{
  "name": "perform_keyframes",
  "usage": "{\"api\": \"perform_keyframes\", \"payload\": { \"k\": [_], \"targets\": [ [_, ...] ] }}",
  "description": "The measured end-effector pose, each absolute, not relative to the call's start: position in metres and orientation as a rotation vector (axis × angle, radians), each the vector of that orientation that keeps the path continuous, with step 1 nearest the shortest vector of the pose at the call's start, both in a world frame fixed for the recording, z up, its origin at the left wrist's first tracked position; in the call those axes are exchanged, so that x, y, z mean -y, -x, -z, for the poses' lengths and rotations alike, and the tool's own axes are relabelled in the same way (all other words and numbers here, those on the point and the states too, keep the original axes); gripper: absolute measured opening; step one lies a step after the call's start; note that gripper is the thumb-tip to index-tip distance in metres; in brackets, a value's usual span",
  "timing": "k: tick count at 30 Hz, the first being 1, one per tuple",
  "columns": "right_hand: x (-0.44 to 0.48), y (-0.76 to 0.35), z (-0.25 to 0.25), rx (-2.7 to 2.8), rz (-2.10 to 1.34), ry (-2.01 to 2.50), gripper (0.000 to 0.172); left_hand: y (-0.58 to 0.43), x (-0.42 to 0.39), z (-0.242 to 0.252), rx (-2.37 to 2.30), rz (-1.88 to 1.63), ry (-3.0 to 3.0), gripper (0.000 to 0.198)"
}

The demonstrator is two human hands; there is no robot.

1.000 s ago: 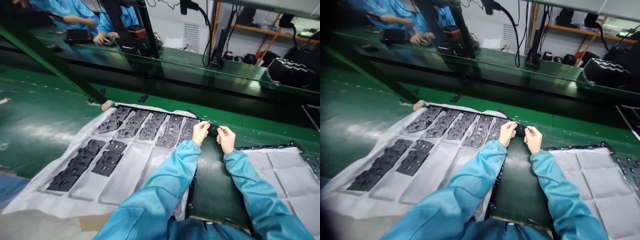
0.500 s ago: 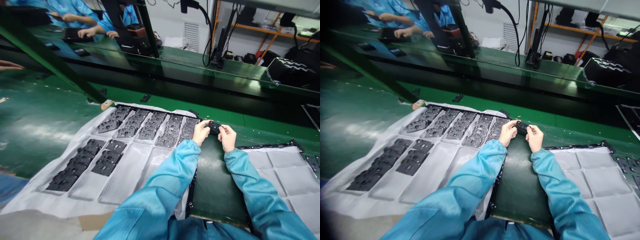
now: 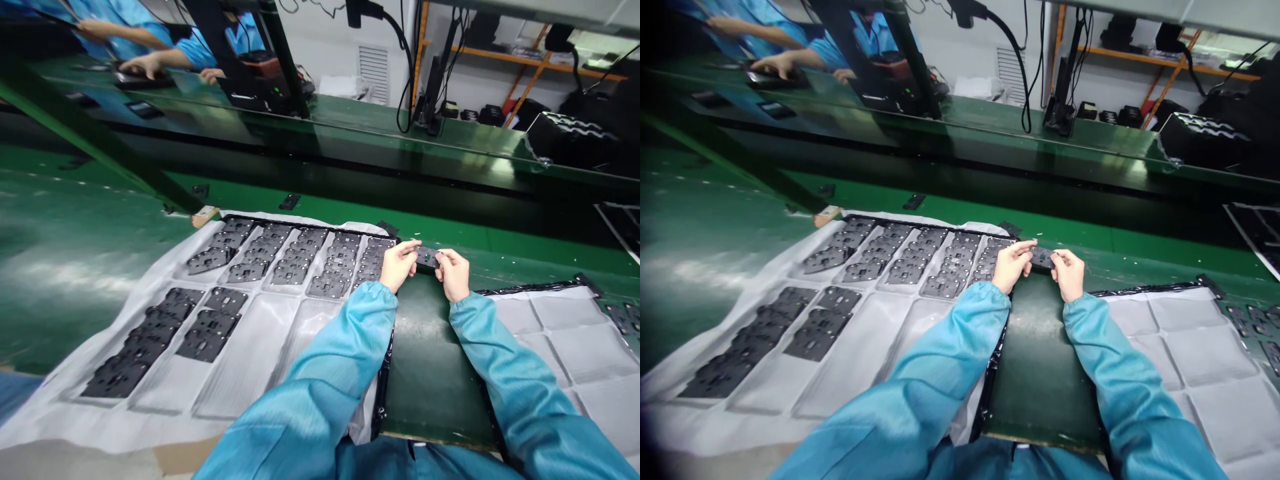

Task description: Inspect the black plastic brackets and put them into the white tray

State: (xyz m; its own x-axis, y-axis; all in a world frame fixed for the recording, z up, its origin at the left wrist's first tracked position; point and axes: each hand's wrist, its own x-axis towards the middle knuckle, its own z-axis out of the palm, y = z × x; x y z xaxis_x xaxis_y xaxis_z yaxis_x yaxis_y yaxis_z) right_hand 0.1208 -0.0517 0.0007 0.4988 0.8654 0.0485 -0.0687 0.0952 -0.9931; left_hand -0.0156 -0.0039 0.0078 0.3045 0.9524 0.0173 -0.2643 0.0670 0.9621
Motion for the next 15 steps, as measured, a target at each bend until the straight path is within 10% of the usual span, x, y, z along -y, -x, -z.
{"api": "perform_keyframes", "payload": {
  "k": [15],
  "targets": [
    [0.0533, -0.1194, -0.0024, 0.851, -0.851, 1.31, 0.026, 0.0146, 0.0069, -0.0147, -0.827, -1.072, -1.056, 0.032]
  ]
}}
